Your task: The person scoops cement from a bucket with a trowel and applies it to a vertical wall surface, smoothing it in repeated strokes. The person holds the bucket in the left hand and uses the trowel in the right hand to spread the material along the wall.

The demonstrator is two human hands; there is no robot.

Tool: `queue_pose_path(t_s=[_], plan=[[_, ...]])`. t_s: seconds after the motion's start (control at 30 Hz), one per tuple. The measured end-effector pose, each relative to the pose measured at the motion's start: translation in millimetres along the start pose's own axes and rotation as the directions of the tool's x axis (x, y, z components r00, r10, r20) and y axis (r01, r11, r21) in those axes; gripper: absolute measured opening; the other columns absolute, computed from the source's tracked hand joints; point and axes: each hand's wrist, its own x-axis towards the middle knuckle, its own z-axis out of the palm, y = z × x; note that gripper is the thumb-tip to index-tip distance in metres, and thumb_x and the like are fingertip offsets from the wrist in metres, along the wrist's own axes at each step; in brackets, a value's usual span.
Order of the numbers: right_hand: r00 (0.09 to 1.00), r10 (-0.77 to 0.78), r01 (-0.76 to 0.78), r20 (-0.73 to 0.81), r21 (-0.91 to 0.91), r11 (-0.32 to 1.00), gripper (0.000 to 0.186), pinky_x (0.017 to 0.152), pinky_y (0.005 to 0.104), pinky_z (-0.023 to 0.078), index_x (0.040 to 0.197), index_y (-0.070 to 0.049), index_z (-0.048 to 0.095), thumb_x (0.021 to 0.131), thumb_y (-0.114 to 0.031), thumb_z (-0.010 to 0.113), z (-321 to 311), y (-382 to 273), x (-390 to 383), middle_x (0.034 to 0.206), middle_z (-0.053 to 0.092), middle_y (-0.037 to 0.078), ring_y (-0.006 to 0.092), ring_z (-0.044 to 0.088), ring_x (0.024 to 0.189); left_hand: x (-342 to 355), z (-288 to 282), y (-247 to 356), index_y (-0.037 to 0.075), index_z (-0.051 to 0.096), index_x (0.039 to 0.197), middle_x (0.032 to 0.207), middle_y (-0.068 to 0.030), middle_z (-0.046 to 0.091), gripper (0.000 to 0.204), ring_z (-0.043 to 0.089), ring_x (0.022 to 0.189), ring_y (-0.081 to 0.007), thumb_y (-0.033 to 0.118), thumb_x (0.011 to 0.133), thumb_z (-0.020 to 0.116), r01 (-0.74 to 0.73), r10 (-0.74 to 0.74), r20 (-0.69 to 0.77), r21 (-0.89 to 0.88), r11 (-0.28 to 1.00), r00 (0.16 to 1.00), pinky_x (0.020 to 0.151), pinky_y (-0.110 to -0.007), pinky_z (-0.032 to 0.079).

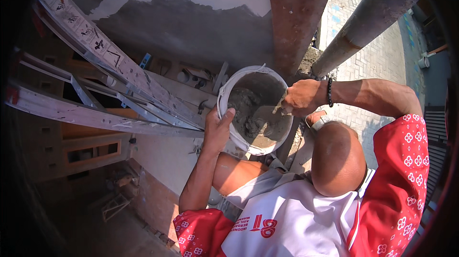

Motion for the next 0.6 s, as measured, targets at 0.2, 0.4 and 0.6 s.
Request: queue_pose_path(t_s=[0.2,0.4,0.6], plan=[[0.999,0.041,-0.037,-0.005,0.302,0.952,0.029,0.069,0.0454,0.053,0.101,-0.004,0.061,0.080,-0.023,0.055,8.4,-16.7,-22.2,0.074,0.066,0.019,0.0380,0.064,0.074,-4.4,-4.9,-2.4,-0.003,0.059,0.111,0.092,-0.0022,0.060,0.024,0.050,0.083,-0.0084,0.013,0.093,0.057,-0.002,0.002,-0.027,0.022,1.000,1.000,0.074,-0.025,0.043],[0.982,0.044,-0.031,-0.182,0.076,0.997,0.020,0.058,0.0459,0.054,0.091,-0.005,0.057,0.081,-0.022,0.060,41.9,-10.1,-44.0,0.065,0.062,0.015,0.0358,0.065,0.065,2.6,6.3,2.5,-0.003,0.057,0.116,0.099,-0.0055,0.063,0.029,0.053,0.090,-0.0114,0.014,0.092,0.058,-0.081,0.078,0.052,0.041,0.996,0.996,0.081,-0.027,0.044],[0.920,-0.051,-0.040,-0.389,-0.223,0.974,0.022,0.058,0.0441,0.053,0.108,-0.015,0.054,0.086,-0.020,0.053,37.7,-1.3,-48.4,0.085,0.058,0.014,0.0335,0.065,0.071,2.0,0.3,9.8,-0.004,0.061,0.105,0.089,-0.0039,0.062,0.024,0.055,0.079,-0.0106,0.015,0.090,0.061,0.035,-0.035,-0.091,-0.002,0.999,0.995,0.070,-0.025,0.045]])
